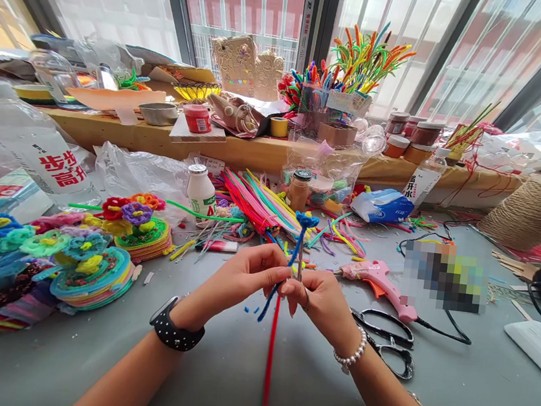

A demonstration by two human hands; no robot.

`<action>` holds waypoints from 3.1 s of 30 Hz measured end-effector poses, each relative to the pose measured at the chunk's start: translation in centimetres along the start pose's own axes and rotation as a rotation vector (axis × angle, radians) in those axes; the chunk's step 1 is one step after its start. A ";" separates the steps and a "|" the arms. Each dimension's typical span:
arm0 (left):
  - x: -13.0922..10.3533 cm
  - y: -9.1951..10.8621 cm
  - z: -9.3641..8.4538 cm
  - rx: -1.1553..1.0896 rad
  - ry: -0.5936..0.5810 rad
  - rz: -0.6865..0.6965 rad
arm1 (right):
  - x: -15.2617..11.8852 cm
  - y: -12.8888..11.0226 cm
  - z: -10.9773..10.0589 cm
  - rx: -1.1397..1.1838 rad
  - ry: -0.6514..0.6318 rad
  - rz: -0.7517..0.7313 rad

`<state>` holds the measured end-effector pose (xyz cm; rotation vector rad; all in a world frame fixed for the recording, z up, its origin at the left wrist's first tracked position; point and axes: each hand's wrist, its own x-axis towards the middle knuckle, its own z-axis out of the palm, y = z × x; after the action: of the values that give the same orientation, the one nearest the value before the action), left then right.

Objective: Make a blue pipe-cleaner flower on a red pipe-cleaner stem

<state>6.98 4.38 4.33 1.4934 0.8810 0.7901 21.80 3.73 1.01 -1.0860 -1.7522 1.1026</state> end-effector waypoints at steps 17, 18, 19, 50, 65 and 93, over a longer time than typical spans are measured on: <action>0.1 0.2 0.0 -0.007 0.026 -0.002 | 0.1 0.2 -0.3 0.027 -0.037 0.023; 0.1 0.2 0.0 -0.008 0.028 0.000 | 0.1 0.2 -0.3 0.025 -0.050 0.015; 0.1 0.2 0.0 -0.009 0.028 0.001 | 0.1 0.2 -0.3 0.023 -0.065 0.006; 0.4 -0.4 -1.2 -0.246 0.280 0.054 | 0.3 -0.3 -1.3 -0.063 0.087 0.046; 0.7 -0.7 -0.4 -0.485 0.237 -0.031 | 0.0 -0.5 0.1 0.071 -0.056 0.037; 0.6 -1.0 -1.2 -0.586 0.314 0.023 | -0.5 -0.2 0.0 -0.268 -0.636 -0.101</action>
<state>6.10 5.56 3.42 0.8780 0.7691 1.2016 21.89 3.19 1.16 -0.8303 -2.4812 1.2616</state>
